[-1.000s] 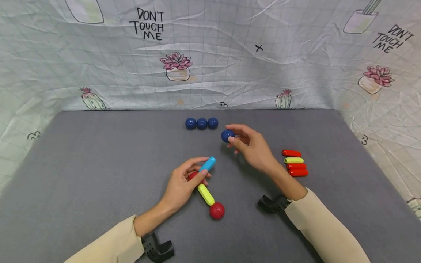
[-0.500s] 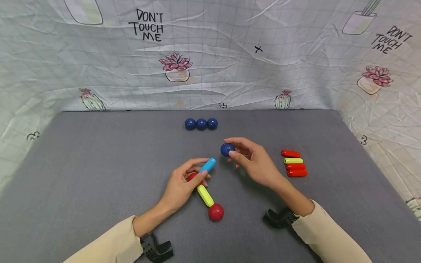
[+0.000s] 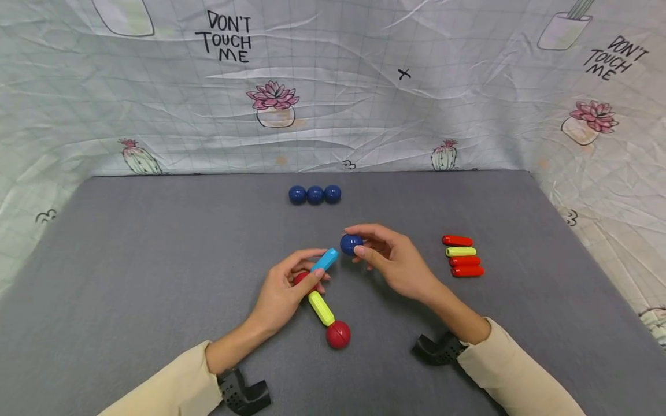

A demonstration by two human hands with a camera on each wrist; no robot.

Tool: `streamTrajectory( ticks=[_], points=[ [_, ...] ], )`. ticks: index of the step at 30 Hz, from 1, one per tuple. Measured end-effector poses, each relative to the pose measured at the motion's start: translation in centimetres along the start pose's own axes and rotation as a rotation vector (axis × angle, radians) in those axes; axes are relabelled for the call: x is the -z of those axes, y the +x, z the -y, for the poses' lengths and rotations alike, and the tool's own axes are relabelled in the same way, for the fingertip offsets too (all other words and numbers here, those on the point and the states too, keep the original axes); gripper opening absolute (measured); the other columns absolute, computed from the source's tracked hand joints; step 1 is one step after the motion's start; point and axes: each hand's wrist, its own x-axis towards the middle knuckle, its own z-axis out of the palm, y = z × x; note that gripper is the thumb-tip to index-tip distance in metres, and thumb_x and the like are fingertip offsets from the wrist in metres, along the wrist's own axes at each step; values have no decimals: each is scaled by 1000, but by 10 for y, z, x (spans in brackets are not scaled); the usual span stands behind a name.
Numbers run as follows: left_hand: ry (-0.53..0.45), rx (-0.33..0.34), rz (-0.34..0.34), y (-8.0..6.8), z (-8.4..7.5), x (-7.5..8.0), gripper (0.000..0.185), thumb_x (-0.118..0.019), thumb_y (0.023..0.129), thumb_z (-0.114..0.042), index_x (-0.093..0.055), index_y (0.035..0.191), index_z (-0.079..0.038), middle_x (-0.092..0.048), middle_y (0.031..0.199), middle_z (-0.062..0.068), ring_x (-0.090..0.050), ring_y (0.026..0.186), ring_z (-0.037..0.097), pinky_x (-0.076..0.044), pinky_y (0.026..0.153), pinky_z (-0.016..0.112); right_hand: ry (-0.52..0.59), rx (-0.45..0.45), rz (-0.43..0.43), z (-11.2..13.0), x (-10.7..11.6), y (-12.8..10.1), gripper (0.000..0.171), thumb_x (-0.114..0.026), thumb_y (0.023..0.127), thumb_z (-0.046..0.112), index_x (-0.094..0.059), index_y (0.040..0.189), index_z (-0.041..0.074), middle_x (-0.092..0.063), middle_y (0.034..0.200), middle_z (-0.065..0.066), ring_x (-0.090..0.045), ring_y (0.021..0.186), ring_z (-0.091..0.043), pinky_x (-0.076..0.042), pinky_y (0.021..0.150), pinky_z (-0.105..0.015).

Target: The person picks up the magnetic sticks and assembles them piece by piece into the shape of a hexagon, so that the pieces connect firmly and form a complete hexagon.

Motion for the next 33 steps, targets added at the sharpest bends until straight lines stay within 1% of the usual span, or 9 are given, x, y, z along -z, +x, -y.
streamTrajectory(
  ticks=[6,11,16,21,29,33],
  points=[
    [5,6,8,0,0,1,30,-58,96,-4,-57,126,-2,-65,93,22,-64,71,29,-55,66,30,1,6,-3,-1,-1,0,32,-58,96,14,-58,128,16,-61,114,-3,-64,87,-26,-52,66,-40],
    [10,14,12,0,-1,1,30,-58,96,-4,-57,126,-3,-65,93,21,-64,71,30,-55,66,30,6,16,9,-1,-3,0,33,-59,96,13,-58,128,14,-61,111,-4,-63,88,-31,-52,65,-41],
    [17,14,17,0,-1,2,30,-57,96,-4,-57,126,-3,-65,93,20,-64,71,29,-55,66,30,17,15,17,-2,-3,1,32,-58,96,10,-58,128,12,-61,110,-5,-62,88,-32,-52,66,-40],
    [23,8,19,0,-1,2,30,-57,96,-4,-58,126,-3,-65,92,19,-64,71,28,-54,65,30,15,9,26,-2,-4,1,33,-58,96,11,-59,128,13,-61,111,-4,-63,88,-28,-52,66,-40],
    [41,17,21,-1,-2,1,27,-58,96,-5,-60,123,-3,-66,91,18,-64,70,29,-54,65,30,3,-2,55,-1,-3,1,33,-57,97,13,-58,130,15,-60,118,-2,-63,90,-20,-52,68,-41],
    [47,24,23,-1,-2,1,27,-58,96,-6,-60,123,-4,-66,90,18,-64,71,29,-54,65,30,7,-1,65,-2,-2,1,33,-56,97,13,-57,131,15,-60,120,-2,-63,90,-18,-52,68,-41]
  ],
)
